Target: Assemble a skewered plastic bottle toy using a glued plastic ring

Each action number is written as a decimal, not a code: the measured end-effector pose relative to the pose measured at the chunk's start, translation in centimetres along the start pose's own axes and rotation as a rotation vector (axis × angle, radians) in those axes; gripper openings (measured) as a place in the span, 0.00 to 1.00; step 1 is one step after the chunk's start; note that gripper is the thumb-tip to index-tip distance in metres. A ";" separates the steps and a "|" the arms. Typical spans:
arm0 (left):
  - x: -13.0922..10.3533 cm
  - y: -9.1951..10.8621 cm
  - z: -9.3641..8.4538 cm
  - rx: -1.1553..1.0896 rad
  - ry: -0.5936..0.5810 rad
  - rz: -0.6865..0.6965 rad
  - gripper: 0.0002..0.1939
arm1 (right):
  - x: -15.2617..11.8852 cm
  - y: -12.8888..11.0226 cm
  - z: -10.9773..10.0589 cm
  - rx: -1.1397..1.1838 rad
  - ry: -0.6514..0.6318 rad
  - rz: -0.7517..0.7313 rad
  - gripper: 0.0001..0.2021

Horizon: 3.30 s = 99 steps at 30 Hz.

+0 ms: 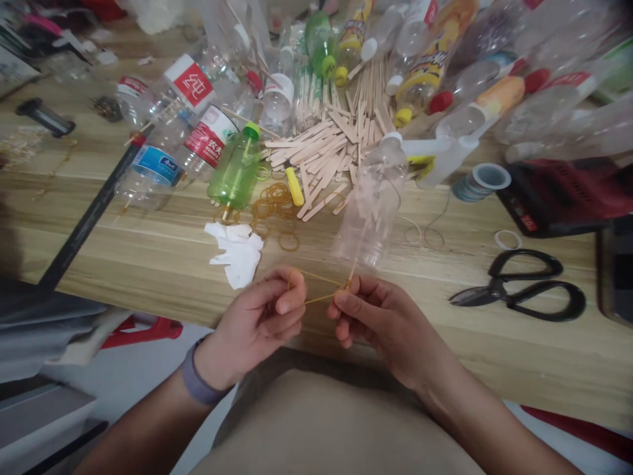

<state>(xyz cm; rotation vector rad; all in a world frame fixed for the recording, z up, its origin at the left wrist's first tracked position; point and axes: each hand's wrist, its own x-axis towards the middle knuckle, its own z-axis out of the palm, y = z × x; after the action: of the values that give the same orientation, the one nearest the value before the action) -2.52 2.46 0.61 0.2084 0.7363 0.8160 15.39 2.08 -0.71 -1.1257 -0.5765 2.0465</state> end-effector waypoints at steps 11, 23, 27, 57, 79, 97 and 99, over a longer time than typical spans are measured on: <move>1.6 4.8 2.8 1.377 -0.286 -0.177 0.10 | -0.8 -0.5 -0.3 -0.040 -0.044 0.062 0.16; 1.3 1.5 1.6 1.340 -0.113 0.082 0.16 | -1.0 0.3 -0.7 -0.020 -0.061 0.125 0.16; 1.4 0.3 1.1 0.992 -0.081 0.006 0.15 | -1.0 0.9 -0.9 0.092 -0.096 0.221 0.17; 0.6 -2.5 1.6 0.278 0.227 0.034 0.11 | -0.3 -1.7 -2.1 0.017 -0.062 0.071 0.13; 0.2 -3.8 0.8 0.286 0.050 -0.107 0.27 | 0.6 -0.2 0.4 -0.036 -0.174 0.090 0.19; 0.1 -4.7 0.3 -0.537 0.023 -0.132 0.09 | 1.5 0.6 0.9 0.042 -0.077 0.005 0.17; -0.3 -4.6 0.1 -0.530 -0.008 -0.135 0.10 | 1.5 0.5 0.9 0.029 -0.058 -0.022 0.17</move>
<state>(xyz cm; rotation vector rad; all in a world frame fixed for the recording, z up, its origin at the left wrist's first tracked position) 0.15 -0.83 -1.17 -0.3105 0.4985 0.8522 13.88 2.85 -1.37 -1.0414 -0.5833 2.0684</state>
